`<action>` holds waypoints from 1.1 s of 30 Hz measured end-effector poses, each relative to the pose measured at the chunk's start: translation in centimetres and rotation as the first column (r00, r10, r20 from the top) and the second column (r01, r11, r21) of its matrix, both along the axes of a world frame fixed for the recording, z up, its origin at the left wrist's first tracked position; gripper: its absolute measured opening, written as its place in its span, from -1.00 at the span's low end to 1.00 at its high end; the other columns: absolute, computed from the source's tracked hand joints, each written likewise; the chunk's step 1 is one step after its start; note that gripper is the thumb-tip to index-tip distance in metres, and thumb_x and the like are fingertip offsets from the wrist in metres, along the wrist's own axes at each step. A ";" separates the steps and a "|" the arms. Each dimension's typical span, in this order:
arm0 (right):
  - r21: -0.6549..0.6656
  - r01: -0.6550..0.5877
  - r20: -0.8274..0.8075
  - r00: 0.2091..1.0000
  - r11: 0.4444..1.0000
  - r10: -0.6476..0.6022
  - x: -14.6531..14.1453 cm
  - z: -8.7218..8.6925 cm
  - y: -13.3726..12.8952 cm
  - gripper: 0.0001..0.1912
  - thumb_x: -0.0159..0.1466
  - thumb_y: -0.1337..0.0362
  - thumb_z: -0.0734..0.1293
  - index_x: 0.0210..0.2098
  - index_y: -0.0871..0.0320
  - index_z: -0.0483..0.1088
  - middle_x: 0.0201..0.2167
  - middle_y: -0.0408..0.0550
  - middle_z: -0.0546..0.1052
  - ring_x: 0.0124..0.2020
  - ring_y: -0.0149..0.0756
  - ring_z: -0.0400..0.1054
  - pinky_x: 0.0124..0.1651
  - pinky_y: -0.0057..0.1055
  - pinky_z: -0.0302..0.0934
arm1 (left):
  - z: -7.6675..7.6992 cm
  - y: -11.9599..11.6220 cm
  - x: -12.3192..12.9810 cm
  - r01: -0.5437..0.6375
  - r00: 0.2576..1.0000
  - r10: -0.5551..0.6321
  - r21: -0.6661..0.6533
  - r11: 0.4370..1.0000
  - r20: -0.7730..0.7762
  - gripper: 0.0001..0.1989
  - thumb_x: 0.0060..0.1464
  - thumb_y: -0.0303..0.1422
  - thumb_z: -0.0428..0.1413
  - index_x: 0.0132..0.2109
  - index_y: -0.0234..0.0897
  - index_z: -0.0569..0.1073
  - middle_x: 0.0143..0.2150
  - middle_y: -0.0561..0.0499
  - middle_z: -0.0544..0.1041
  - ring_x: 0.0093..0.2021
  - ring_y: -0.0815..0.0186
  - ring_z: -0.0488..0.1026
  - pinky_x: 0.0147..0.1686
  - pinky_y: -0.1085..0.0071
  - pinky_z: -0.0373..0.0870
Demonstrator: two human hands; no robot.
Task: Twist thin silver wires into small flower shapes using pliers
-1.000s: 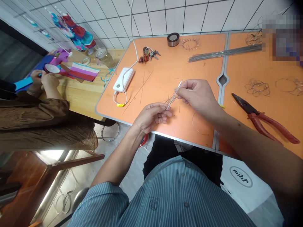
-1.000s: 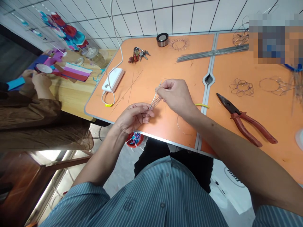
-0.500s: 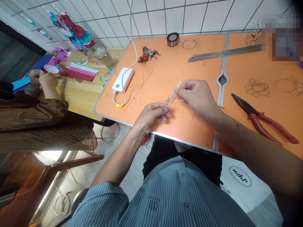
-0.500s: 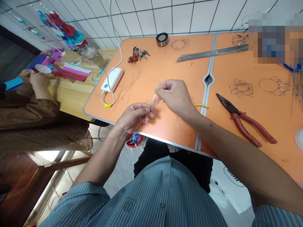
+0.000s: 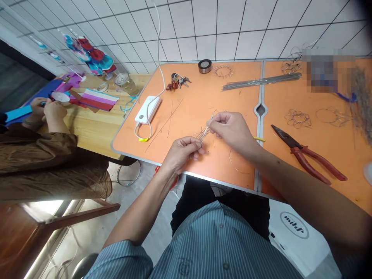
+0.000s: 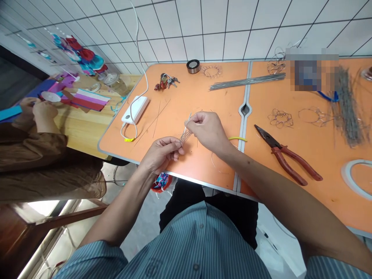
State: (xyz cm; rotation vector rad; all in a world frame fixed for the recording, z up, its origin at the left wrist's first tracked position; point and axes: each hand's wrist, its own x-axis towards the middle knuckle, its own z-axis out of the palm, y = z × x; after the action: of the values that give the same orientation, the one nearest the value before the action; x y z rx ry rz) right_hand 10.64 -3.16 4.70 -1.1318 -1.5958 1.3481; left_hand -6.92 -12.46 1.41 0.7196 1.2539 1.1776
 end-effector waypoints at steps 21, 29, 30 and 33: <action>-0.044 -0.059 -0.015 0.998 0.997 0.058 0.2 0.0 0.2 -0.78 0.28 0.33 0.47 -0.50 0.15 0.51 -0.49 -0.11 0.57 -0.48 -0.42 0.31 -0.37 -0.42 0.19 | -0.6 -0.1 0.2 -0.164 0.969 0.188 0.150 0.975 -0.161 -0.87 -0.03 -0.35 0.36 -0.43 -0.29 0.59 -0.54 0.04 0.57 -0.61 0.47 0.35 -0.56 0.51 0.28; 0.017 -0.105 0.279 0.955 0.994 0.096 0.6 -1.0 1.5 -0.81 0.29 0.32 0.45 -0.47 0.15 0.52 -0.52 -0.11 0.52 -0.48 -0.36 0.30 -0.36 -0.34 0.11 | -0.7 -0.4 -1.2 -0.202 0.960 0.222 0.124 0.971 -0.172 -0.87 -0.05 -0.35 0.36 -0.44 -0.30 0.59 -0.55 0.05 0.57 -0.61 0.48 0.36 -0.57 0.53 0.28; 0.062 -0.110 0.352 0.932 0.992 0.082 0.6 -1.3 1.7 -0.81 0.29 0.33 0.45 -0.47 0.15 0.53 -0.53 -0.12 0.50 -0.47 -0.34 0.28 -0.35 -0.32 0.09 | -0.6 -0.4 -1.4 -0.194 0.964 0.211 0.115 0.974 -0.163 -0.87 -0.06 -0.35 0.36 -0.44 -0.30 0.59 -0.55 0.05 0.57 -0.61 0.48 0.35 -0.57 0.53 0.27; 0.174 -0.159 0.516 0.855 0.972 0.047 0.8 -2.0 2.2 -0.82 0.32 0.36 0.44 -0.43 0.14 0.54 -0.51 -0.10 0.50 -0.41 -0.28 0.32 -0.28 -0.28 0.10 | -0.3 -0.6 -1.6 -0.160 0.975 0.171 0.083 0.984 -0.141 -0.87 -0.08 -0.35 0.36 -0.43 -0.30 0.59 -0.55 0.04 0.57 -0.62 0.48 0.34 -0.59 0.52 0.26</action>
State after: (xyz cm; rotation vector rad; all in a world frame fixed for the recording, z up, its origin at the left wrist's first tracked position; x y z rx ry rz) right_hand 11.45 -0.92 2.68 -1.3577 -2.1506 0.9491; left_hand -8.52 -13.03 1.15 0.7780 1.4234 1.3301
